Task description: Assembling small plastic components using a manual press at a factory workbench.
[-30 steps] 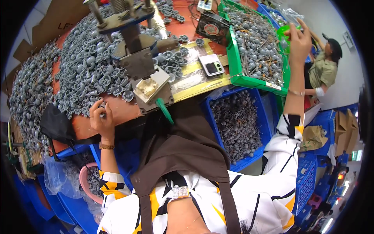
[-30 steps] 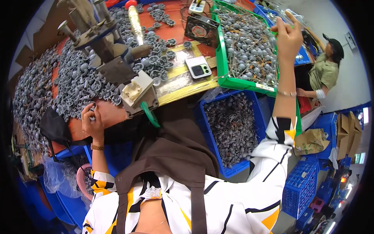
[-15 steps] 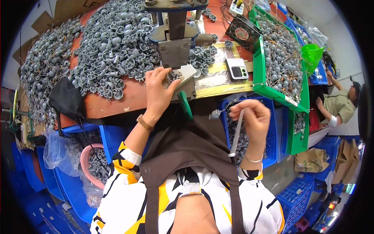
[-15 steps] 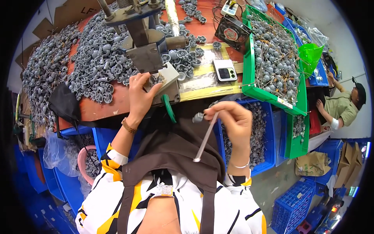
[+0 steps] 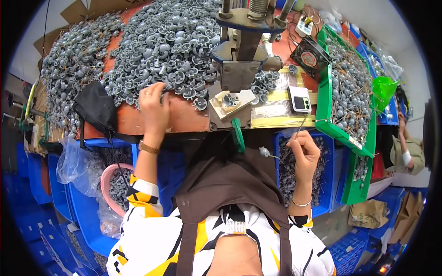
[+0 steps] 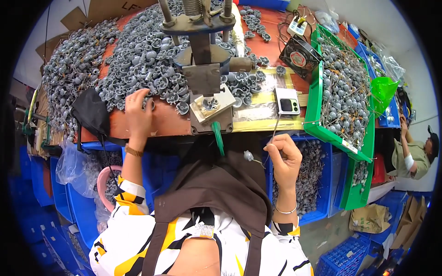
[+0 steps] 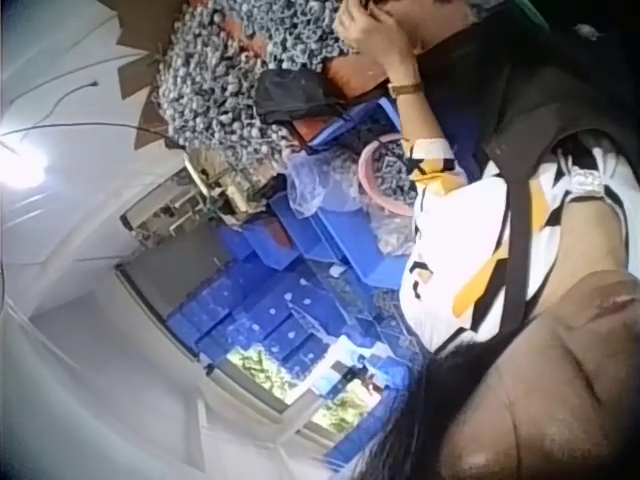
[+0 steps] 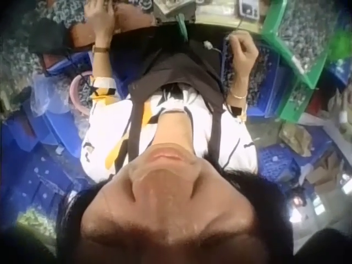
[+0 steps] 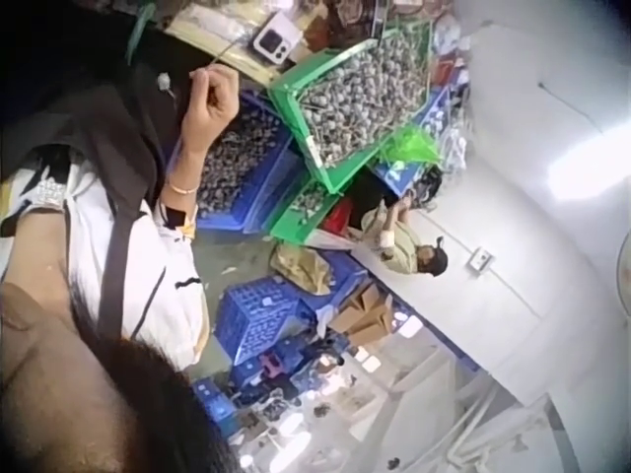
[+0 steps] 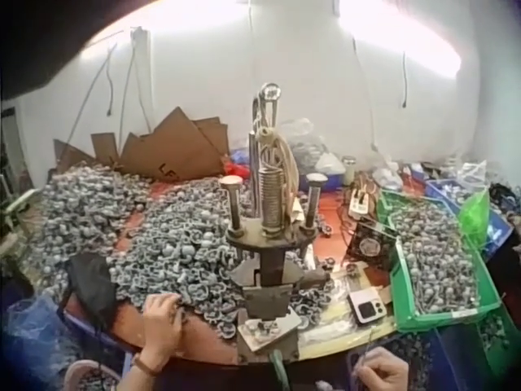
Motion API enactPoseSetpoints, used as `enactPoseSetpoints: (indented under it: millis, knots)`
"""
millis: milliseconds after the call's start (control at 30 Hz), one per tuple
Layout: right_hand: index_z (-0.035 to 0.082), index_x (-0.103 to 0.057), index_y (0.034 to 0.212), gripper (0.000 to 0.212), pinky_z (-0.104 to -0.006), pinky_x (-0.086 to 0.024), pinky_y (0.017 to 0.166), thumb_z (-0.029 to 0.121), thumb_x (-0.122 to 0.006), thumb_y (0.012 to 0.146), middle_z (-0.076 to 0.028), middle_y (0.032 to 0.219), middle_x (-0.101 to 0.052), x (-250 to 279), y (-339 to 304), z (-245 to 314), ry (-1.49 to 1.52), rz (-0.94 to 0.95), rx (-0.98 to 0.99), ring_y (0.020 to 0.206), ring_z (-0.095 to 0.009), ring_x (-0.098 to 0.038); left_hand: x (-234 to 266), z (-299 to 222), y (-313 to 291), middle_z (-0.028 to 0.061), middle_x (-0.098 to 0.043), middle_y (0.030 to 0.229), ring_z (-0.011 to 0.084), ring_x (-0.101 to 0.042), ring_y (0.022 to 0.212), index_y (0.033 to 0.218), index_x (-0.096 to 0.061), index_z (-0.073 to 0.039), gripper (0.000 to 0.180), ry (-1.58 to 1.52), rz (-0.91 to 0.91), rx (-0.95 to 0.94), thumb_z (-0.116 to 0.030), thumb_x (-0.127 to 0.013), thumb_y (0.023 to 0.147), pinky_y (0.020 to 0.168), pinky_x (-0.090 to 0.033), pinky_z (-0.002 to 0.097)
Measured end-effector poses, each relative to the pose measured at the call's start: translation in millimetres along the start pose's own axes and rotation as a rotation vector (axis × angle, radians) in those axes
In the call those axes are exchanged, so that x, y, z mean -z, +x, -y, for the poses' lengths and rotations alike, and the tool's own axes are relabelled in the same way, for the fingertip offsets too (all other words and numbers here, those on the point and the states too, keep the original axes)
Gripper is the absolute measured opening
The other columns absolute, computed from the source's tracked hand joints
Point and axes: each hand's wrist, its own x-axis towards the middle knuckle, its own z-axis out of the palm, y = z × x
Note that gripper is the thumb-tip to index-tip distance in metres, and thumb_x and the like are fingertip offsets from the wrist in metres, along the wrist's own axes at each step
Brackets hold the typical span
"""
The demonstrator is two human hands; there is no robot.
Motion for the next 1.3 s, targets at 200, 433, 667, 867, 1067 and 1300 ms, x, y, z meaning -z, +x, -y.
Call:
enactPoseSetpoints:
  millis: [200, 433, 667, 867, 1067, 1300]
  knots:
    - [-0.002, -0.065, 0.098, 0.01, -0.0239, -0.052, 0.064, 0.003, -0.057, 0.093, -0.006, 0.079, -0.065, -13, -12, -14, 0.172, -0.025, -0.278, 0.068, -0.012, -0.062, -11, 47, 19, 0.007, -0.067, 0.098, 0.0246, -0.058, 0.094, 0.106, -0.065, -0.006, 0.024, 0.242, 0.112, -0.232, -0.005, -0.059, 0.083, 0.083, -0.044, 0.0366]
    - [0.0, -0.066, 0.099, 0.012, -0.0172, -0.046, 0.059, 0.006, -0.059, 0.093, -0.003, 0.076, -0.066, -9, -16, -15, 0.14, -0.06, -0.304, 0.064, -0.005, -0.058, -9, 45, 29, 0.0062, -0.065, 0.094, 0.0245, -0.056, 0.09, 0.112, -0.061, -0.005, 0.036, 0.276, 0.273, -0.338, 0.0, -0.058, 0.077, 0.08, -0.043, 0.0368]
    - [-0.002, -0.066, 0.101, 0.012, -0.0173, -0.045, 0.058, 0.004, -0.06, 0.092, -0.002, 0.076, -0.066, -9, -18, -15, 0.118, -0.002, -0.316, 0.065, -0.004, -0.058, -12, 43, 25, 0.009, -0.062, 0.101, 0.0273, -0.054, 0.094, 0.112, -0.06, -0.004, 0.033, 0.178, 0.258, -0.393, 0.0, -0.056, 0.08, 0.085, -0.043, 0.0389]
    - [-0.001, -0.066, 0.103, 0.014, -0.0165, -0.044, 0.057, 0.002, -0.057, 0.092, -0.002, 0.074, -0.064, -28, -10, -6, 0.029, 0.019, -0.297, 0.063, -0.003, -0.056, 0, 3, 11, 0.0127, -0.063, 0.108, 0.0257, -0.062, 0.093, 0.122, -0.057, -0.003, 0.034, -0.053, -0.025, -0.332, 0.001, -0.059, 0.088, 0.079, -0.051, 0.0318]
    - [-0.002, -0.062, 0.072, 0.012, -0.0249, -0.038, 0.047, 0.001, -0.07, 0.081, -0.006, 0.058, -0.056, -74, 7, -1, -0.306, 0.109, 0.105, 0.049, -0.01, -0.049, -8, -96, -58, 0.0107, -0.061, 0.117, 0.0115, -0.06, 0.09, 0.133, -0.046, -0.003, 0.041, -1.697, 0.236, 0.731, 0.001, -0.055, 0.093, 0.079, -0.051, 0.0251]
    - [-0.002, -0.06, 0.068, 0.017, -0.0239, -0.035, 0.045, 0.003, -0.07, 0.081, -0.005, 0.056, -0.055, -87, 5, 6, -0.267, 0.043, 0.134, 0.047, -0.008, -0.045, -5, -106, -52, 0.0115, -0.06, 0.12, 0.0112, -0.059, 0.092, 0.134, -0.043, -0.002, 0.042, -1.758, 0.283, 0.658, 0.001, -0.053, 0.094, 0.081, -0.049, 0.0249]
